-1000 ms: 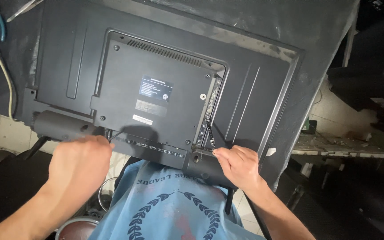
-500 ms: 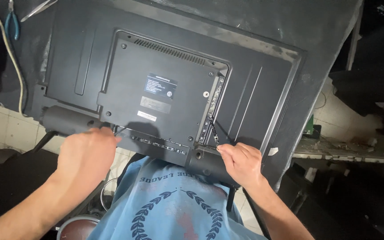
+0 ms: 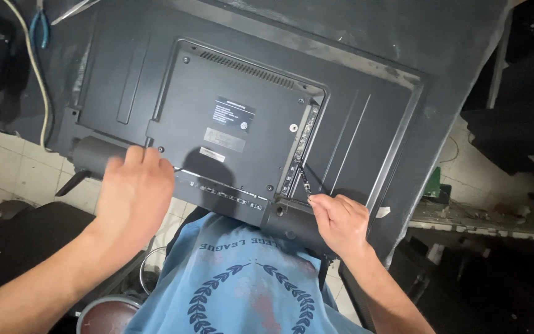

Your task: The person uses a screwdriver to remove screws from the back panel of a television. They then detach the stand from the television and place it on the table.

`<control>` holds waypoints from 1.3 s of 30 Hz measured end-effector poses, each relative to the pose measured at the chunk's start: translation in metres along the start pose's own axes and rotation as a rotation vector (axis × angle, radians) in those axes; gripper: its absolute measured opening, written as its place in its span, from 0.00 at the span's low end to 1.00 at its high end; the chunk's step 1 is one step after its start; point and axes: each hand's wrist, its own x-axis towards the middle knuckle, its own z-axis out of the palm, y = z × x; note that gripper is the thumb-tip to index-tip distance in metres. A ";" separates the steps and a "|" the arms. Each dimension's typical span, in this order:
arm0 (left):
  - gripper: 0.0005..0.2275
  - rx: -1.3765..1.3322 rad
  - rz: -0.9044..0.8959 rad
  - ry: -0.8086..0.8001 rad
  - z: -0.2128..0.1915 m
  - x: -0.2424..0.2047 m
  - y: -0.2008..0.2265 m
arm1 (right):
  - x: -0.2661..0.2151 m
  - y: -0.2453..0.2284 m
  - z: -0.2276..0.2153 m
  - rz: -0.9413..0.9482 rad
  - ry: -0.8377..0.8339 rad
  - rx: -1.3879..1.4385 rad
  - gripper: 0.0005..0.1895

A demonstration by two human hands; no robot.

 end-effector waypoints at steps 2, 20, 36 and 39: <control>0.06 -0.036 0.008 0.023 0.017 -0.002 0.004 | 0.000 -0.001 -0.001 0.002 -0.001 0.003 0.01; 0.06 -0.098 -0.022 -0.347 -0.021 0.010 0.006 | 0.009 -0.009 -0.003 0.093 -0.044 -0.030 0.03; 0.16 -0.296 -0.202 -0.187 -0.003 -0.020 -0.026 | 0.106 -0.109 0.078 -0.083 -0.261 0.087 0.11; 0.20 -0.448 -0.296 -0.295 -0.001 -0.027 -0.042 | 0.112 -0.113 0.132 -0.189 -0.443 -0.009 0.12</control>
